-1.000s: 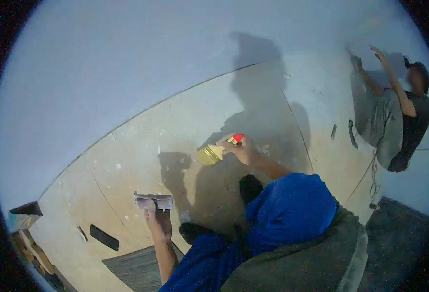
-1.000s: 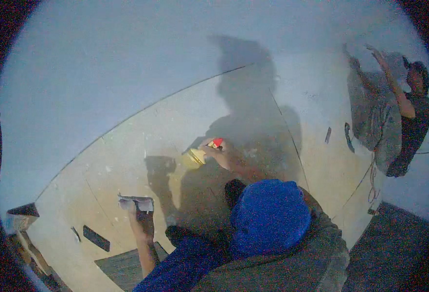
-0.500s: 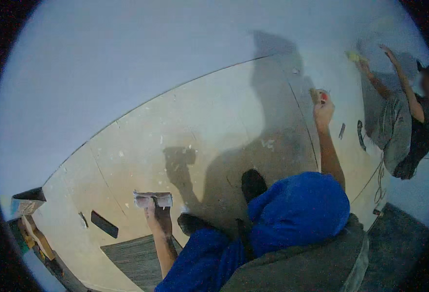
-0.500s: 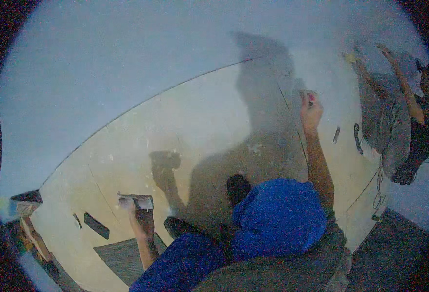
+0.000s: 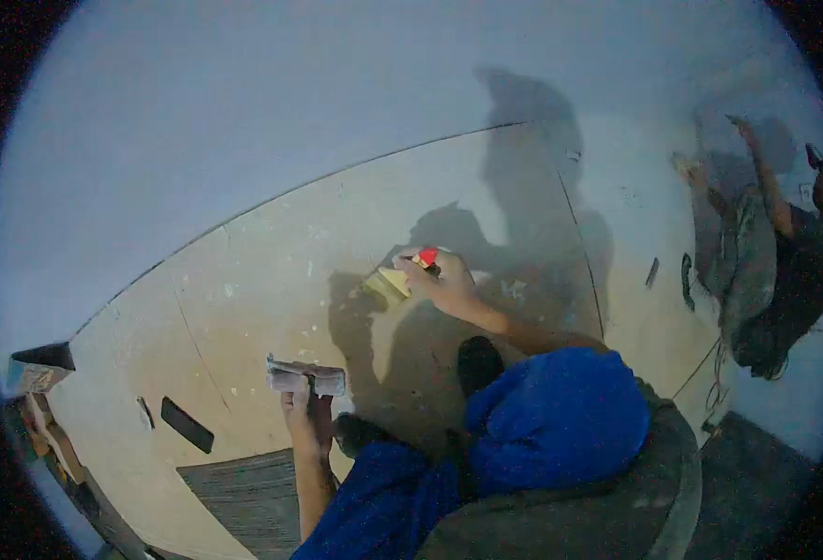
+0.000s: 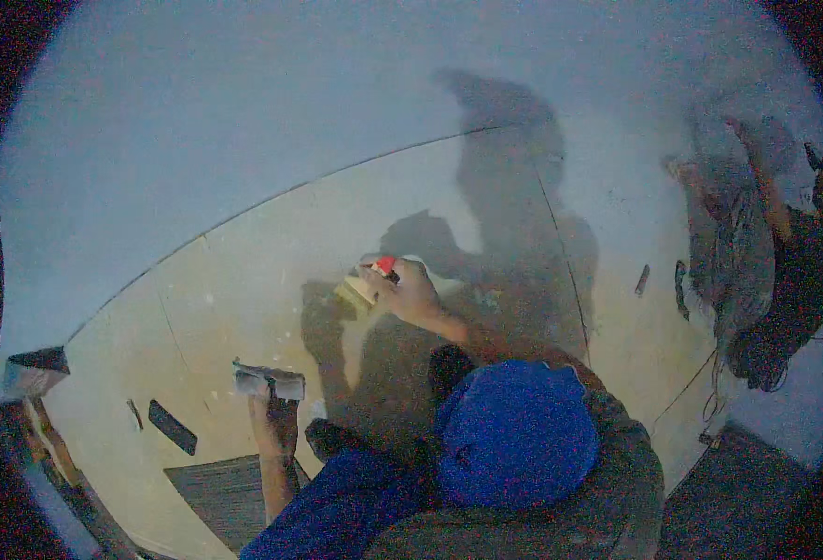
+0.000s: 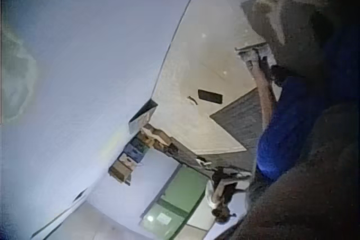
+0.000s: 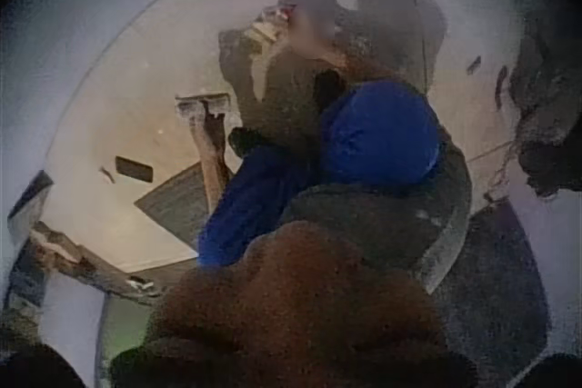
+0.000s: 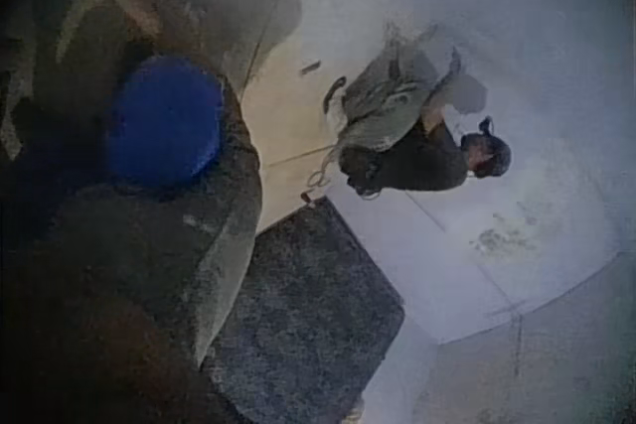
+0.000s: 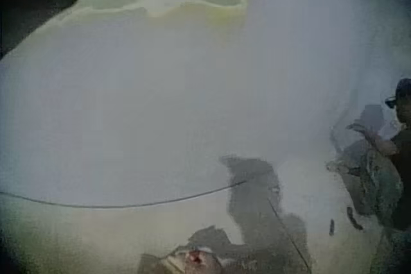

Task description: The person applies a white substance to a wall surface using a brush and a smoothing tool before placing the tool into a plastic bag.

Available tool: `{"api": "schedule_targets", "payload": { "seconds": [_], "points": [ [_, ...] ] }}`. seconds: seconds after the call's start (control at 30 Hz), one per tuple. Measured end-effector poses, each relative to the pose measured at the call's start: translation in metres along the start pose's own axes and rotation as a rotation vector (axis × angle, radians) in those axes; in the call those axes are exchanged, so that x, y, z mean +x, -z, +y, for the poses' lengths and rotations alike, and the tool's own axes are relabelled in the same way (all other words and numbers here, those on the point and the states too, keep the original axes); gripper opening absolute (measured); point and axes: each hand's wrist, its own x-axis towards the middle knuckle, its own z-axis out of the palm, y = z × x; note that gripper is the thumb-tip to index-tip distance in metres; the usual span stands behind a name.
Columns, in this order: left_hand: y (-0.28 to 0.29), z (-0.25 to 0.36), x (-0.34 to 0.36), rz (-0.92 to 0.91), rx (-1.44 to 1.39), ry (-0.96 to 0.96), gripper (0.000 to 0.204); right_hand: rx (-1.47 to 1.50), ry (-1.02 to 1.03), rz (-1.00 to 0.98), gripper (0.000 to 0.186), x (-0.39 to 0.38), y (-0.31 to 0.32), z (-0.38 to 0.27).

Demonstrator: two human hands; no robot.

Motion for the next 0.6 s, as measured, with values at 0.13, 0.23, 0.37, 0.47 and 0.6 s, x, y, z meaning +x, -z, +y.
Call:
{"api": "schedule_targets", "payload": {
  "seconds": [0.13,0.23,0.37,0.47,0.6],
  "points": [
    [0.014,-0.011,0.005,0.036,-0.028,-0.032,0.034,-0.071,-0.007,0.016,0.026,0.006,0.007,0.029],
    [0.019,-0.01,0.003,0.021,-0.079,-0.044,0.036,-0.237,-0.075,-0.091,0.028,0.005,0.028,-0.001],
    [0.019,-0.007,0.008,0.032,-0.102,-0.018,0.038,-0.277,-0.097,-0.158,0.027,0.006,0.038,-0.004],
    [0.017,0.002,0.009,0.021,-0.123,-0.053,0.039,-0.426,-0.136,-0.103,0.026,0.009,0.046,-0.001],
    [0.016,0.004,0.01,0.027,-0.123,-0.093,0.041,-0.388,-0.055,0.351,0.026,0.039,0.138,0.01]
  ]
}}
